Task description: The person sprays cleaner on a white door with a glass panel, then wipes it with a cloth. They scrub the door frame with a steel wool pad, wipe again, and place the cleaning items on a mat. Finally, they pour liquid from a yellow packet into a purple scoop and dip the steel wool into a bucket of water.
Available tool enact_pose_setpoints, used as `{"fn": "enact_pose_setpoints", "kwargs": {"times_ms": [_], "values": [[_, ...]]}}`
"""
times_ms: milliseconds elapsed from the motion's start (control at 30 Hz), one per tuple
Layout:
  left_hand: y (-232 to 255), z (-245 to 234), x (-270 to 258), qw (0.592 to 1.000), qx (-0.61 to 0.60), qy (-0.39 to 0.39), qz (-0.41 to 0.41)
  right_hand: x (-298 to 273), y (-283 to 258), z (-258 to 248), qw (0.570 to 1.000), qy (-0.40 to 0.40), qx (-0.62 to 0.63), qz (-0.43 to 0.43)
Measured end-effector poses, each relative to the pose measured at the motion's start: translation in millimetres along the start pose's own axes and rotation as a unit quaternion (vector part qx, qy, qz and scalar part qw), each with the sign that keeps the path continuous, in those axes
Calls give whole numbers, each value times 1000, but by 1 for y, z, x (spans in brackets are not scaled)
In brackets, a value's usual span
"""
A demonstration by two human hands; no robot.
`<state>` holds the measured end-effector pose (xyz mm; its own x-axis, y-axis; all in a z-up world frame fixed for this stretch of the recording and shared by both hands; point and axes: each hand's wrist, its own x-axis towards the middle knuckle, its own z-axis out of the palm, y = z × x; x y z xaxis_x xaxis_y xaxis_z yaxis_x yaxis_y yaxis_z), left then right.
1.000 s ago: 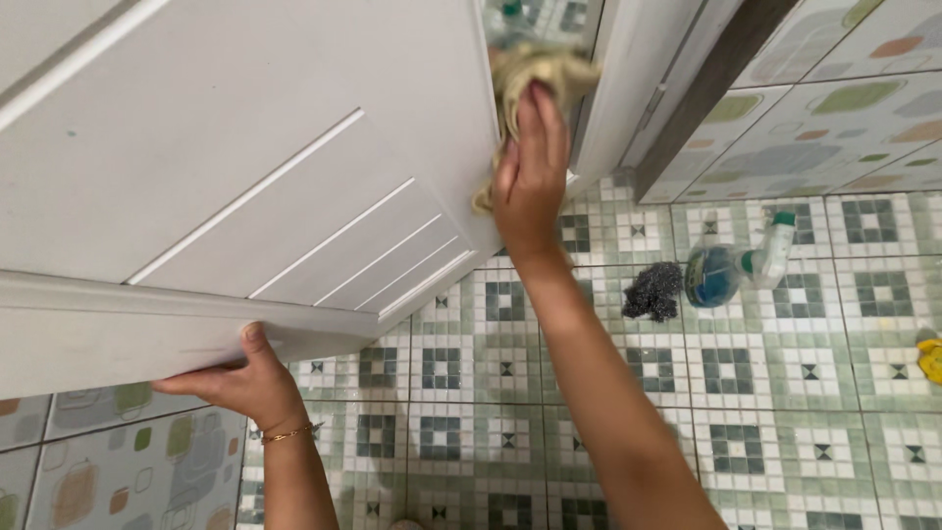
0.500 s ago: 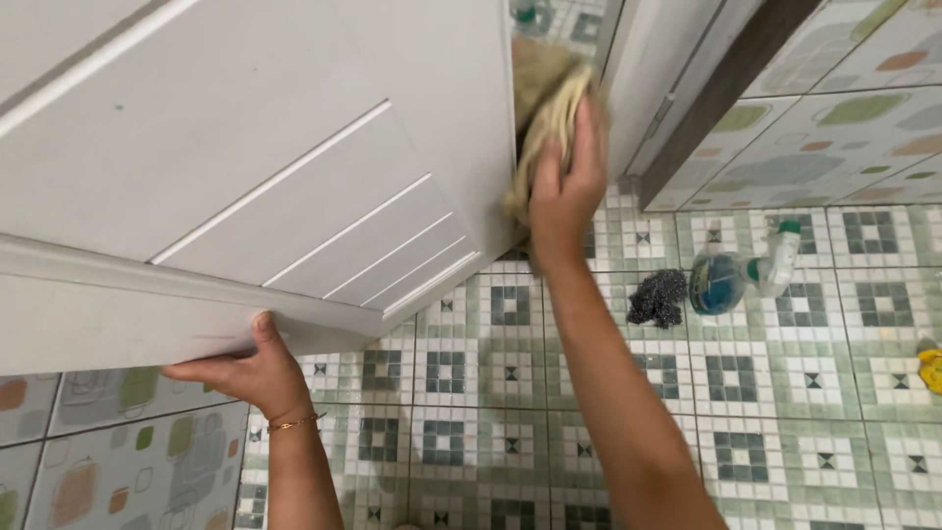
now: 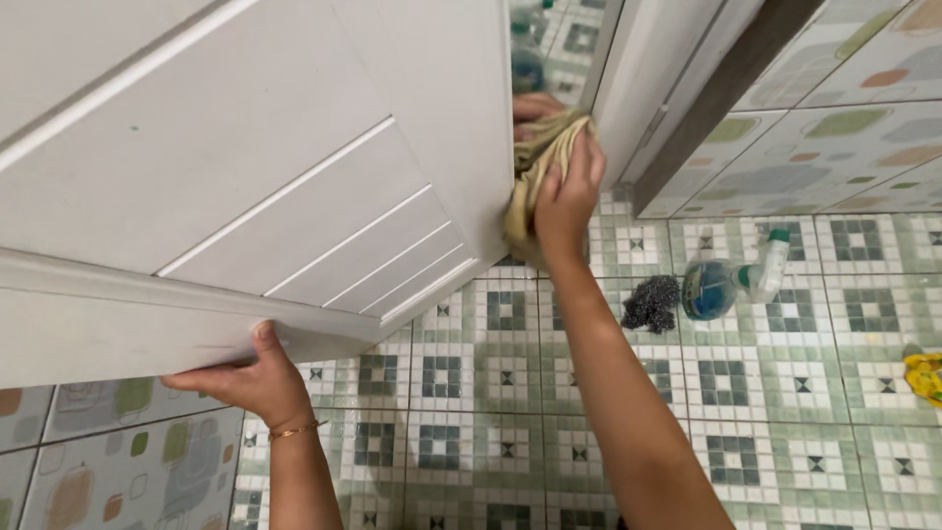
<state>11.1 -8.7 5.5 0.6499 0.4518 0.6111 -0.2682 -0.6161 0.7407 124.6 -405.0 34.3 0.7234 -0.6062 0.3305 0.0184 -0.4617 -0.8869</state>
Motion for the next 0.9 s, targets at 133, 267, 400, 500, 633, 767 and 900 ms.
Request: {"fn": "enact_pose_setpoints", "kwargs": {"times_ms": [133,267,400,500,633,767,900], "values": [[-3,-6,-5,1000,6,0,-23,-5,-1,-13,999,4,12,-32],[7,0,1,1000,9,-1,-7,11,-78,-33,964,40,113,-236],[8,-3,-6,999,-26,3,-38,50,-129,-46,970,15,100,-222],[5,2,-4,999,-35,7,-18,56,-128,-37,965,76,63,-242],[2,0,-7,999,-36,3,-15,36,-84,-23,983,87,17,-160],[5,2,-6,999,-35,3,-25,21,-66,-26,1000,3,15,19],[14,10,2,998,-54,7,-23,33,-114,-50,988,41,60,-139]]}}
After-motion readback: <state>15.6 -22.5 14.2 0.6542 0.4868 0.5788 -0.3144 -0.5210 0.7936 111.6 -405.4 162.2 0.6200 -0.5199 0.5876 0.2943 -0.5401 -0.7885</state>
